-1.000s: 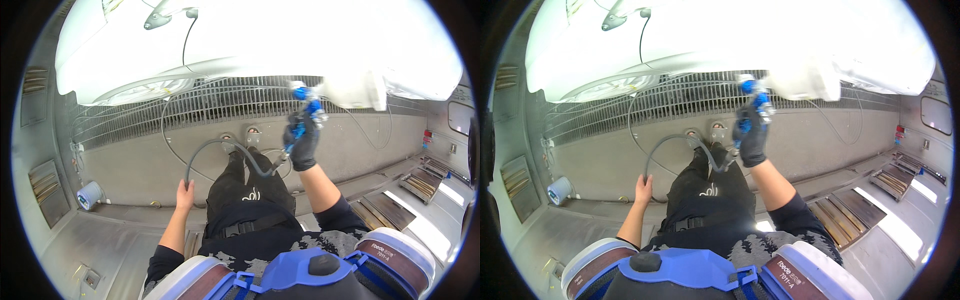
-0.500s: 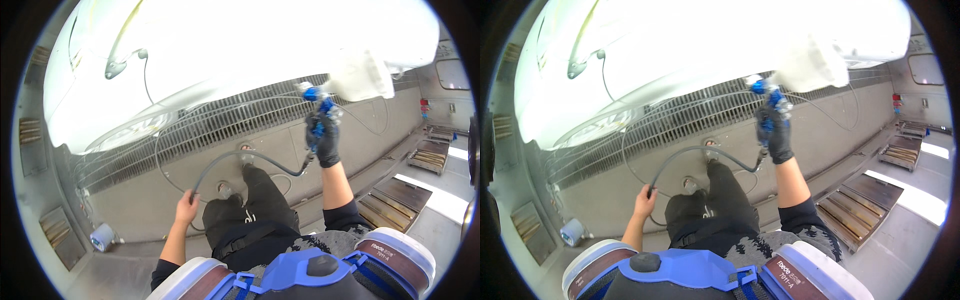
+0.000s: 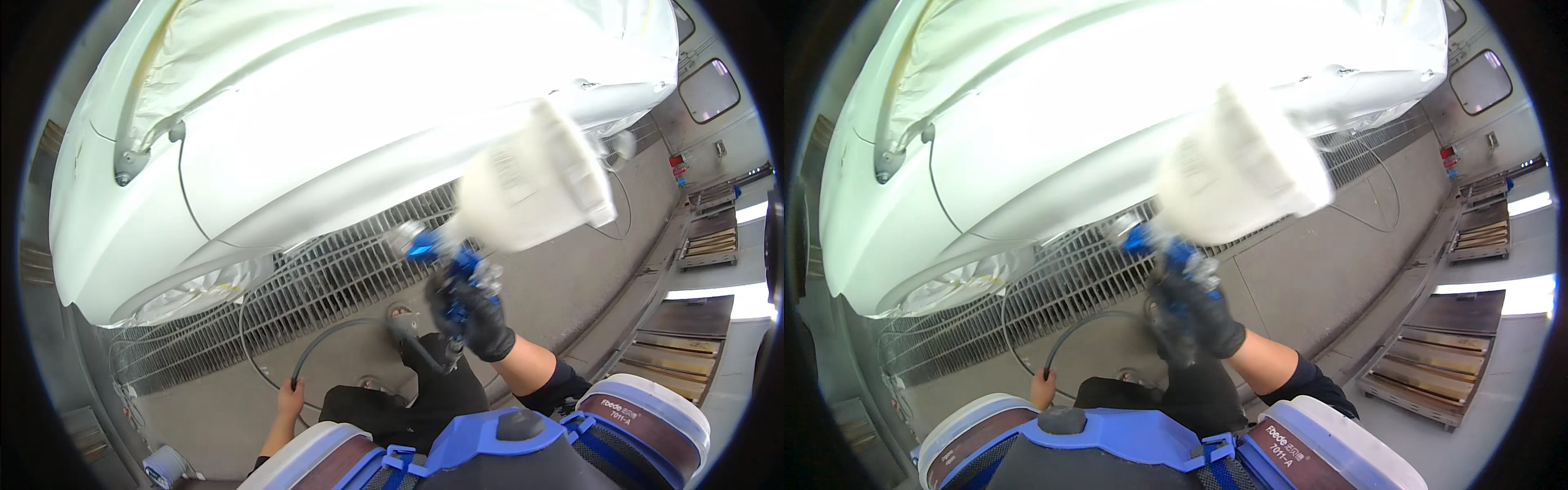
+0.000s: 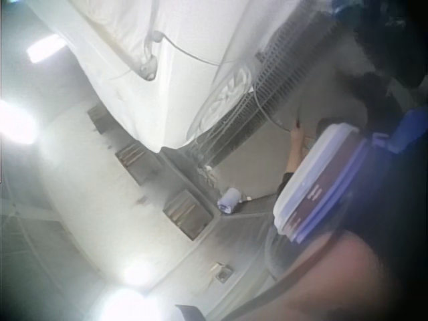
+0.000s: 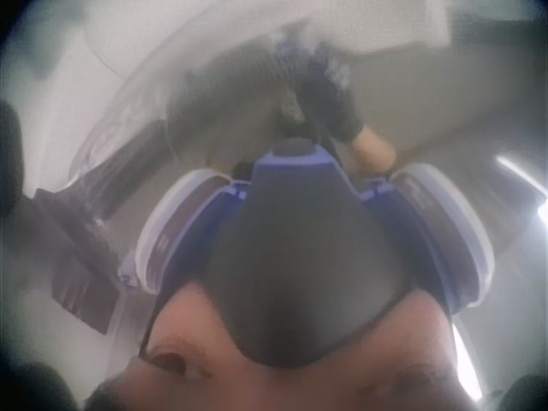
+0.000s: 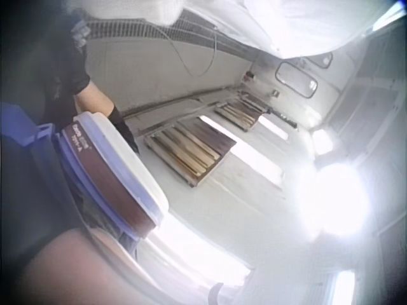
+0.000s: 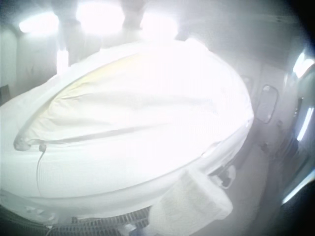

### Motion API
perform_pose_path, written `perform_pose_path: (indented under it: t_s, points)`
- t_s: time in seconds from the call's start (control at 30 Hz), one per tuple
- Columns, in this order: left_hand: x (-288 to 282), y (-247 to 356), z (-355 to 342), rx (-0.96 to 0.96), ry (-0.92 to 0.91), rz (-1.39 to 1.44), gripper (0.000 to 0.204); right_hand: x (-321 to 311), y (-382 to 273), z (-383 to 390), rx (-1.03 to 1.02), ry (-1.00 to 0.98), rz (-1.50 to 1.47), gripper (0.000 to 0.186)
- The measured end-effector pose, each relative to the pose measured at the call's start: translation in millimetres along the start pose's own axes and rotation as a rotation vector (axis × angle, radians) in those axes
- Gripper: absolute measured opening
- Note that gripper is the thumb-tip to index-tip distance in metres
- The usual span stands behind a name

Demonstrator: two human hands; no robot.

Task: The person spray-paints the hood and front bumper of a white car using a spray gun. They move the gun in steady horizontal passes across the hood, then along the bumper and wheel arches, maintaining consistent distance and overlap.

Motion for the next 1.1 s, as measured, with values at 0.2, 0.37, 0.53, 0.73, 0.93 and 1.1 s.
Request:
perform_pose_path:
  t_s: [0.2,0.37,0.53,0.73,0.93,1.1]
  points:
    - [38.2,-15.1,-55.4,0.166,-0.033,-0.187,0.043,-47.5,26.4,-45.6,-0.117,-0.155,0.087,0.022]
    - [89.9,31.0,-85.3,0.315,0.068,-0.052,0.043,-123.9,-13.3,-44.1,-0.539,0.031,0.052,0.032]
    - [120.0,34.7,-108.9,0.351,0.135,0.070,0.043,-170.4,-13.2,-17.4,-0.877,0.426,0.017,0.031]
    - [126.9,-8.5,-115.0,0.376,0.220,0.123,0.047,-123.9,42.4,-5.8,-0.669,0.177,-0.061,0.033]
    - [100.0,-71.6,-123.0,0.280,0.338,0.205,0.038,-27.8,126.7,-8.0,-0.439,-0.088,0.216,0.036]
    - [94.4,-100.9,-98.7,0.265,0.443,0.271,0.023,40.7,187.1,-15.3,-0.423,-0.341,0.488,0.033]
Point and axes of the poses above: each hand's wrist, its own z-axis away from the middle knuckle, its own x-axis out of the palm, y = z × x, the point moved 7 cm from there along -z, towards the middle knuckle, and after that the axes turned 7 degrees about y, right-handed, at the moved point
